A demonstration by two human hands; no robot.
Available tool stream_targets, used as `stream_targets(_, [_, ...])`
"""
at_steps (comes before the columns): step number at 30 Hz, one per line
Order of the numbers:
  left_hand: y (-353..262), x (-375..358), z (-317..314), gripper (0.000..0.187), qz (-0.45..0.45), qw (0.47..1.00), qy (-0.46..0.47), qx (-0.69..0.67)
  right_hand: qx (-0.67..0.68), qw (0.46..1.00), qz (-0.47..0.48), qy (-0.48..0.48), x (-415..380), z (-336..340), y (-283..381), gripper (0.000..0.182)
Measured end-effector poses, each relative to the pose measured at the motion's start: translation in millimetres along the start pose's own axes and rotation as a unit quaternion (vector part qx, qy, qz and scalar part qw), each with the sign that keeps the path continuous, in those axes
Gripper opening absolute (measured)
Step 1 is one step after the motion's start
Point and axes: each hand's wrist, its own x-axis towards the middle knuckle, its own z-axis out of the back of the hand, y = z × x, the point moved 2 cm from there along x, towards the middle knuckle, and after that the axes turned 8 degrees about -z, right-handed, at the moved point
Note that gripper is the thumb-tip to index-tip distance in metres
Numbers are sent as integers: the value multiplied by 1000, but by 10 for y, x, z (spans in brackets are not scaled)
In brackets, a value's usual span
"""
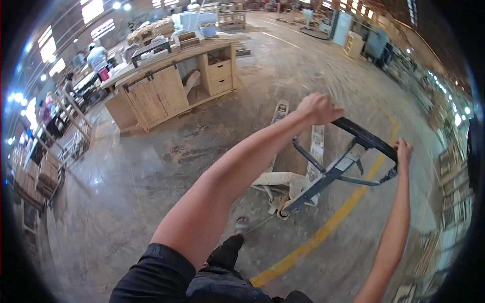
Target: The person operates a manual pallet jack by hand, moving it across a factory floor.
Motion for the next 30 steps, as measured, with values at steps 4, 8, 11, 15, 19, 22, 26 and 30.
stream_targets(4, [588,1055,-359,47,19,999,30,-31,26,999,-14,26,1384,-475,-445,41])
stream_targets(8, [1257,2026,-796,48,23,999,15,-17,-46,997,-49,40,2277,-1153,-496,45])
stream_targets(11, [1765,2745,-1045,46,34,998,-25,-45,-28,996,-64,51,3024,-1660,-597,45])
stream_targets(15, [2515,3876,-1148,51,35,998,-37,-20,-49,995,-74,55,4091,-2475,-435,44])
stream_targets(19, [3324,5096,-1424,45,24,999,-44,-4,-62,995,-42,67,5327,-3204,-471,42])
stream_targets(22, [3895,6129,-1736,47,56,997,-56,-13,-4,994,-28,108,6579,-3942,-770,50])
stream_targets(26, [4507,7125,-2106,42,54,991,-113,50,38,989,-25,143,7893,-4815,-975,47])
stream_targets(30, [5032,8078,-2315,40,89,987,-124,54,-36,995,25,90,9127,-5630,-1067,45])
